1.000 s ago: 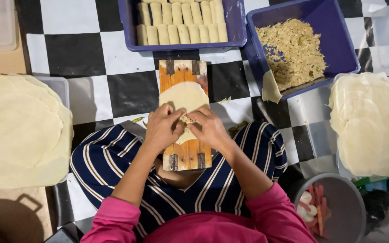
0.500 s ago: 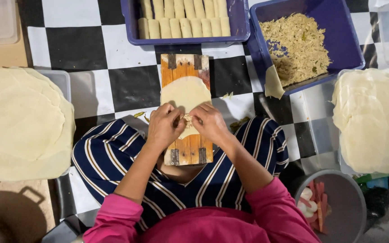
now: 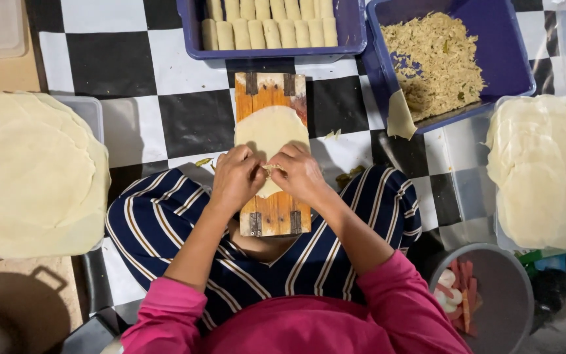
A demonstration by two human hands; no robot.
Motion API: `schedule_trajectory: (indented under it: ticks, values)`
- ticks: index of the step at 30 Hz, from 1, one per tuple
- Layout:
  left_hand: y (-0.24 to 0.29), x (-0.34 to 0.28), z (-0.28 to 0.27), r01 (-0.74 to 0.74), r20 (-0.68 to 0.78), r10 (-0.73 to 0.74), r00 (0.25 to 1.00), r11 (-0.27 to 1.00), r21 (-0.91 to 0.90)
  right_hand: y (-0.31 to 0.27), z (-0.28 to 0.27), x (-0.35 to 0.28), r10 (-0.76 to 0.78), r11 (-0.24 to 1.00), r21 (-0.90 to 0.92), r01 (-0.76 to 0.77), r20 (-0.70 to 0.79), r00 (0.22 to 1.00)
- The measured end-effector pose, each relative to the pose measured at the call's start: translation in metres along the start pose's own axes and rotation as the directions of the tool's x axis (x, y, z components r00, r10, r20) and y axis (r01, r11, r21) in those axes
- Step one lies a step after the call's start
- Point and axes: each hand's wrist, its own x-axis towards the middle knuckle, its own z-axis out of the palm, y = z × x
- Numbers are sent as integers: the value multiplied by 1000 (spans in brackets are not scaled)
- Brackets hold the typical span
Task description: A person is manually assembling spring rolls by placing filling on wrappers and rolling them into shape on a wooden board.
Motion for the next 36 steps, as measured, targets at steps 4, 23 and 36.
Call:
schedule_trajectory:
  ticks: [4,23,36]
  values:
    - [-5,-9,1,22,-3,-22,1000,1000,-11,7,-3,-10,40,996,77,-41,15,999]
    - [0,-16,-13,123,32,-119,992,974,-192,-2,-18,-4,-23,986,166,16,41,999]
    - [-4,-16,-13,80,6,-80,997,978,-194,-3,-34,-1,16,953,299,-46,102,995]
